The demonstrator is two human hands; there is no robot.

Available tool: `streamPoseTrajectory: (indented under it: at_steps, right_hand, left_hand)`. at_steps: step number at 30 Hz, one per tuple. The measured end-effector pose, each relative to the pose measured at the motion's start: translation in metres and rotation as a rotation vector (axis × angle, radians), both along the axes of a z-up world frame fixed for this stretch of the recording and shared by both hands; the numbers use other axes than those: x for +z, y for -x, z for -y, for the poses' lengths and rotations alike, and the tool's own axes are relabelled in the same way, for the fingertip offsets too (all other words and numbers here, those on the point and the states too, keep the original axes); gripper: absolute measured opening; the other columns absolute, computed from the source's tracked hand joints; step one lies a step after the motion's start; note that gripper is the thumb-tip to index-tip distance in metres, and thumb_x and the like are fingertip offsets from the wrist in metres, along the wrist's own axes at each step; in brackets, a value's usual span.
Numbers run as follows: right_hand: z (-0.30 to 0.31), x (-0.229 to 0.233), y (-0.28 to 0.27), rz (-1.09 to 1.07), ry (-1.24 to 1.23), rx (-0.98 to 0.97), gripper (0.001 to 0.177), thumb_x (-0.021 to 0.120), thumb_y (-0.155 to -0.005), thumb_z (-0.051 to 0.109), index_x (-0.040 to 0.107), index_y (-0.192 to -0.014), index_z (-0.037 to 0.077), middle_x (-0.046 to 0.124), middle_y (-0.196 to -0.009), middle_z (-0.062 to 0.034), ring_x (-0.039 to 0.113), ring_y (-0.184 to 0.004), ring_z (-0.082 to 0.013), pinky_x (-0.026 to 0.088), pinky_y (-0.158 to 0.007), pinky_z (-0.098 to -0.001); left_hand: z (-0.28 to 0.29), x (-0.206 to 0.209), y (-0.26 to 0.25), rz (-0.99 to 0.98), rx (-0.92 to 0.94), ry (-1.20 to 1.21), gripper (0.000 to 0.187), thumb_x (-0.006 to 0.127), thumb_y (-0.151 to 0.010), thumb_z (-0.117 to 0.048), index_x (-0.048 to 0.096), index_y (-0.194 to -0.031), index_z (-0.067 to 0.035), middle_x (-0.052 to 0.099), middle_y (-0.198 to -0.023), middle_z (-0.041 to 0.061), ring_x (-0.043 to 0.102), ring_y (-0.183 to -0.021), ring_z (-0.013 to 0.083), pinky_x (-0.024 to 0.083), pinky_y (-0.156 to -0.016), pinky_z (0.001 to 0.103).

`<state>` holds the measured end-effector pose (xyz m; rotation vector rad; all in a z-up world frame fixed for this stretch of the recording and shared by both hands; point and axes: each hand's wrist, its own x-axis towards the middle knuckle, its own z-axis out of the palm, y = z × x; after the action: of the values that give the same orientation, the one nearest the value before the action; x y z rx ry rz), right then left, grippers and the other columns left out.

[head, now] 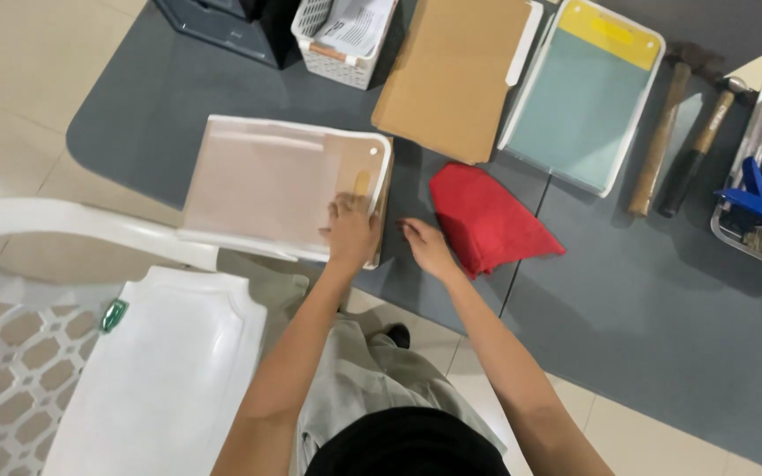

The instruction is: The person wipes the surface of a rectangular tray with a red cloth. They repeatedly pick up a tray from a stack, wipe it thoroughly on both sides, and place it back on the stack. The task is performed on a grey countertop in a room with tiled flooring.

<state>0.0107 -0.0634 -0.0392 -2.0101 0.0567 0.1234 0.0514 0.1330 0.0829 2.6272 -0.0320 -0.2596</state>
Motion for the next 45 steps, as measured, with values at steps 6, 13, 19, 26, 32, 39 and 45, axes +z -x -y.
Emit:
streamPoseTrajectory:
  at_steps: [6,13,19,26,32,39,45]
  right_hand:
    - [-0.05,0.034,-0.022,-0.359,-0.527,-0.196,0.035,0.065,-0.1,0.03,0.066,-0.121,0.002,0.072,-0.104,-0.0055,0.07,-0.082,-0.0126,0.055,-0.069,-0.0291]
    - [-0.082,0.029,-0.028,-0.102,-0.136,-0.401,0.044,0.089,-0.075,0.012,0.063,-0.105,-0.006,0.072,-0.088,-0.0129,0.068,-0.071,-0.0142,0.057,-0.058,-0.0285]
    - [-0.068,-0.022,-0.028,-0.273,-0.361,-0.409,0.026,0.084,-0.081,0.009,0.068,-0.096,-0.006,0.072,-0.08,-0.0095,0.065,-0.064,-0.0143,0.053,-0.057,-0.029]
    - [-0.1,0.02,-0.018,-0.015,-0.035,-0.485,0.032,0.081,-0.078,0.017,0.071,-0.096,-0.007,0.072,-0.09,-0.0183,0.068,-0.079,-0.0248,0.055,-0.068,-0.0361]
    - [-0.135,0.053,-0.004,0.12,0.376,-0.485,0.038,0.081,-0.083,0.026,0.071,-0.102,-0.006,0.068,-0.116,-0.0303,0.065,-0.11,-0.0437,0.054,-0.095,-0.0469]
    - [-0.171,0.074,-0.002,0.424,0.608,-0.711,0.053,0.08,-0.07,0.013,0.064,-0.119,0.001,0.064,-0.125,-0.0325,0.061,-0.112,-0.0466,0.051,-0.092,-0.0487]
    - [-0.134,0.014,-0.009,0.04,0.183,-0.632,0.022,0.074,-0.098,0.019,0.068,-0.102,-0.002,0.072,-0.097,-0.0204,0.071,-0.088,-0.0335,0.055,-0.079,-0.0389]
  left_hand:
    - [-0.047,-0.062,-0.03,0.052,0.023,0.38,0.034,0.057,-0.102,-0.029,0.07,-0.113,0.001,0.072,-0.102,0.024,0.068,-0.098,0.0414,0.054,-0.088,0.049]
    - [-0.091,-0.012,-0.039,-0.234,0.068,0.815,0.035,0.057,-0.1,-0.031,0.072,-0.104,0.0,0.073,-0.09,0.013,0.067,-0.077,0.0238,0.055,-0.072,0.042]
    - [-0.084,-0.03,-0.043,-0.331,-0.109,0.667,0.034,0.066,-0.094,-0.034,0.071,-0.104,-0.002,0.072,-0.088,0.014,0.067,-0.073,0.0265,0.055,-0.069,0.042]
    - [-0.074,-0.059,-0.045,-0.128,-0.249,0.474,0.035,0.063,-0.097,-0.032,0.068,-0.103,0.002,0.073,-0.087,0.022,0.071,-0.083,0.0368,0.055,-0.077,0.043]
    - [-0.086,-0.02,-0.044,-0.058,-0.279,0.522,0.034,0.064,-0.096,-0.03,0.069,-0.101,0.003,0.074,-0.088,0.022,0.073,-0.084,0.0364,0.056,-0.078,0.042]
    - [-0.088,-0.017,-0.052,-0.127,-0.354,0.564,0.035,0.068,-0.09,-0.031,0.071,-0.1,0.002,0.076,-0.086,0.018,0.076,-0.083,0.0316,0.058,-0.079,0.038]
    - [-0.085,0.033,-0.046,-0.158,-0.343,0.385,0.038,0.069,-0.089,-0.04,0.076,-0.101,-0.005,0.077,-0.092,0.016,0.074,-0.087,0.0338,0.057,-0.081,0.042]
